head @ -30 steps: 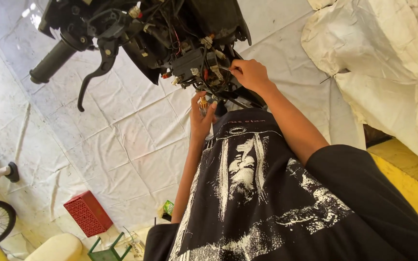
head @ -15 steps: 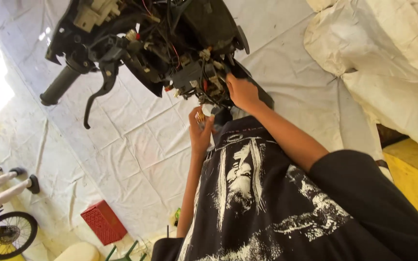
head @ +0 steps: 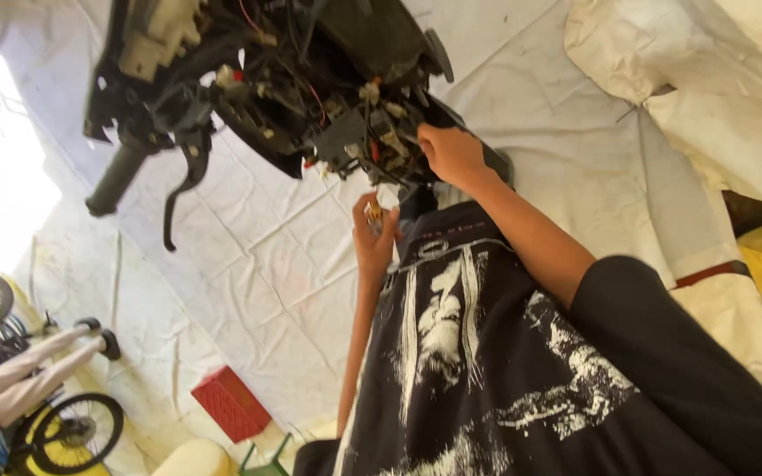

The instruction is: The person works on the front handlebar assembly of a motorcycle, using a screwdriver to tighten screws on the right handlebar controls and the instrument cluster area. They hold a small spray bottle in their left hand while manipulating the screwdriver with their right hand.

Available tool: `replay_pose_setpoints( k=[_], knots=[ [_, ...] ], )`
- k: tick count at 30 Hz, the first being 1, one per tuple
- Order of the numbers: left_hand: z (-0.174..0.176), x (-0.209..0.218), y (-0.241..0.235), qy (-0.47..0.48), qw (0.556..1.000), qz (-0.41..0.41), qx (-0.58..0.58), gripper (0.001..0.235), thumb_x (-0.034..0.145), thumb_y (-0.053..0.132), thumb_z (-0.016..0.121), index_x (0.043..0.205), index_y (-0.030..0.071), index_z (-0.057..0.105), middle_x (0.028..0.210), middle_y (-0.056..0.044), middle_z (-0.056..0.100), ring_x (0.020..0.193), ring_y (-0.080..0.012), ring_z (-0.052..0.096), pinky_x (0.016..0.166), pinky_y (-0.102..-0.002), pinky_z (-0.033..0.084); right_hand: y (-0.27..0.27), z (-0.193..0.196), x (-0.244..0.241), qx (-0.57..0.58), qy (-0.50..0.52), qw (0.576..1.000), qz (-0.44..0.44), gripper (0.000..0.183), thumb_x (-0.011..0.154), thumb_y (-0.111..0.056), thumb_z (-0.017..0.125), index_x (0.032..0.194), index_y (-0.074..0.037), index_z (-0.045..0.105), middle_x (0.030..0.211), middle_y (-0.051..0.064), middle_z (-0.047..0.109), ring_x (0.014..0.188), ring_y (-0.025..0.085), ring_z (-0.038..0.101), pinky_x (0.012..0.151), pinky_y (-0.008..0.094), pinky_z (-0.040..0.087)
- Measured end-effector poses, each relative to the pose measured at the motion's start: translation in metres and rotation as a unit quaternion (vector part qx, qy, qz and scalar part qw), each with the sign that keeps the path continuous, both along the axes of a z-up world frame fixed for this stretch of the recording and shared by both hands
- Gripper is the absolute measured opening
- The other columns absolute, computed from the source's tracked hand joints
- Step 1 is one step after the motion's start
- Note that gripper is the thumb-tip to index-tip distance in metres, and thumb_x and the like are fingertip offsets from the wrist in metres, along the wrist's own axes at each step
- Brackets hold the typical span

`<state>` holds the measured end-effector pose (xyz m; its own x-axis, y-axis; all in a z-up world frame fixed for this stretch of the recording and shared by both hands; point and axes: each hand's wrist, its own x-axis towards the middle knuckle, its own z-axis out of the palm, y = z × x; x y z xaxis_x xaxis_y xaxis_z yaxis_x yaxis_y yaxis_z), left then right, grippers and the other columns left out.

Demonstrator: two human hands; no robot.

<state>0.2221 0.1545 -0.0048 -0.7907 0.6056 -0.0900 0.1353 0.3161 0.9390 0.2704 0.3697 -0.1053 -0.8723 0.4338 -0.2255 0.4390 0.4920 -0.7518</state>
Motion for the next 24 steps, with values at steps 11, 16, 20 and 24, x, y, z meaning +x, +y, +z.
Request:
replay_pose_setpoints(
  k=[11, 16, 20, 24],
  knots=[
    [-0.003, 0.0, 0.002, -0.024, 0.998, 0.001, 0.061, 0.043, 0.101, 0.009, 0.067, 0.136, 0.001, 0.044, 0.055, -0.007, 0.064, 0.045, -0.0173, 0.061, 0.053, -0.025, 0.047, -0.001, -0.029, -0.025, 0.065, -0.004, 0.998, 0.019, 0.031, 0.108, -0.013, 0.046, 0.131, -0.022, 0.064, 0.065, 0.009, 0.066, 0.043, 0.022, 0.058, 0.038, 0.034, 0.049],
    [-0.004, 0.007, 0.002, -0.037, 0.995, -0.006, 0.096, 0.044, 0.102, 0.006, 0.065, 0.138, 0.003, 0.041, 0.052, -0.006, 0.061, 0.042, -0.0174, 0.06, 0.051, -0.024, 0.046, -0.001, -0.013, -0.014, 0.087, -0.014, 0.995, 0.038, 0.036, 0.109, -0.011, 0.044, 0.138, -0.024, 0.06, 0.063, 0.011, 0.065, 0.04, 0.02, 0.055, 0.036, 0.033, 0.046],
    [-0.01, 0.01, 0.004, -0.033, 0.997, 0.01, 0.074, 0.043, 0.102, 0.008, 0.065, 0.137, 0.001, 0.042, 0.056, -0.008, 0.064, 0.045, -0.0172, 0.062, 0.052, -0.025, 0.047, 0.007, -0.027, -0.022, 0.059, -0.042, 0.995, 0.063, 0.032, 0.107, -0.015, 0.044, 0.131, -0.024, 0.065, 0.057, 0.008, 0.062, 0.036, 0.017, 0.048, 0.034, 0.028, 0.041],
    [-0.008, 0.012, 0.005, -0.036, 0.996, 0.006, 0.082, 0.043, 0.101, 0.007, 0.065, 0.137, 0.002, 0.042, 0.057, -0.008, 0.063, 0.045, -0.0163, 0.062, 0.05, -0.024, 0.047, 0.01, -0.021, -0.015, 0.021, -0.037, 0.997, 0.071, 0.032, 0.107, -0.016, 0.044, 0.13, -0.026, 0.066, 0.056, 0.008, 0.061, 0.036, 0.017, 0.046, 0.035, 0.029, 0.043]
  ],
)
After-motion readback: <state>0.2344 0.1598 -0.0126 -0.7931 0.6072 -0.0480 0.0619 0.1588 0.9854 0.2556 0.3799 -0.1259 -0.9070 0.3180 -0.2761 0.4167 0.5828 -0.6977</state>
